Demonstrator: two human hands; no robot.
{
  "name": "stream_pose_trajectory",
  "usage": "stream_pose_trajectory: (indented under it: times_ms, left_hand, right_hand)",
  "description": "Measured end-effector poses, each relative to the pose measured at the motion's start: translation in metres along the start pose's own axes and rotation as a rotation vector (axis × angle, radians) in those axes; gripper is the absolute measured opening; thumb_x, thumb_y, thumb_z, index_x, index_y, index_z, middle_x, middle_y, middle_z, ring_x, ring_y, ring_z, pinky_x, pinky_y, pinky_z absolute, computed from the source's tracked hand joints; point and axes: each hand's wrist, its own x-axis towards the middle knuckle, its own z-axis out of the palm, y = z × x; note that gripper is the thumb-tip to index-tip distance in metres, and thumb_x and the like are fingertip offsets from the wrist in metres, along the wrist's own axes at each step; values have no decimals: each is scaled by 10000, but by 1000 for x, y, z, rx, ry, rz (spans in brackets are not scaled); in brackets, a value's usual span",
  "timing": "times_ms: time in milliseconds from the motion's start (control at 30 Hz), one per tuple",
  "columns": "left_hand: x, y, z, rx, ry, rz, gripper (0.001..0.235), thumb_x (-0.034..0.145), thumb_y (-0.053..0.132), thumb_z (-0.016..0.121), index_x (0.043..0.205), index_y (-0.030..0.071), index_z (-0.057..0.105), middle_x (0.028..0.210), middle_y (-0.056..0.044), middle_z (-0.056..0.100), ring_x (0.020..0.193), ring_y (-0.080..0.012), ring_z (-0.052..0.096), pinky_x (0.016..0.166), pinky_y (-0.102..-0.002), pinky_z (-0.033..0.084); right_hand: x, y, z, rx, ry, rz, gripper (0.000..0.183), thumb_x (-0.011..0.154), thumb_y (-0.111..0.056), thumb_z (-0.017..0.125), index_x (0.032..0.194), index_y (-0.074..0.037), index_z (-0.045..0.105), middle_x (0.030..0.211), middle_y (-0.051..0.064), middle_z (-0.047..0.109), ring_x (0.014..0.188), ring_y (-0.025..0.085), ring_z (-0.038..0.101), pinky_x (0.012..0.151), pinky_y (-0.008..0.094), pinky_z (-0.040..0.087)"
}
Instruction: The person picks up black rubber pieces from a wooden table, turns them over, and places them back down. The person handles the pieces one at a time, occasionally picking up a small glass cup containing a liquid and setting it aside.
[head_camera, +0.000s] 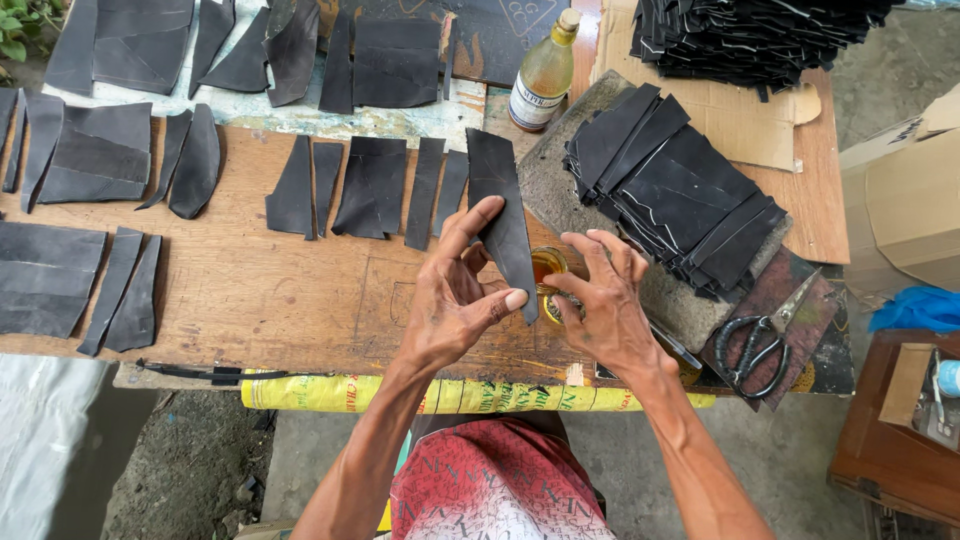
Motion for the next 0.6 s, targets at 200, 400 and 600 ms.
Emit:
stream_pose_trajectory:
  times_ms: [200,400,600]
  left_hand:
    - [-2,0,0,8,-21,-11,891,823,54,856,1565,-24,371,1477,-84,375,1337,-229,512,1093,-370,587]
    - [0,2,5,-13,-35,-13,900,812,56,858,1566,-19,373,1465,-72,369,1337,-233,511,1068,-350,581]
    - [1,1,14,7,-59,-9,926,810,62,865,1583,-16,361,1463,-65,375,1345,-221,511,1096,-305,514]
  right_hand:
    - [3,2,5,22,-8,42,157,754,-134,809,894,-143,738,1419,78,542,1402,298,393,1141,490,245]
    - [-4,-29,-2,786,233,216,380,946,-240,716,1289,-112,614,1517,100,496,1405,240,458,1181,393,367]
    - [-5,-57,-2,1403,275,213,576,1112,-239,442,1621,-4,309,1648,122,395,1493,219,403,1235,370,323]
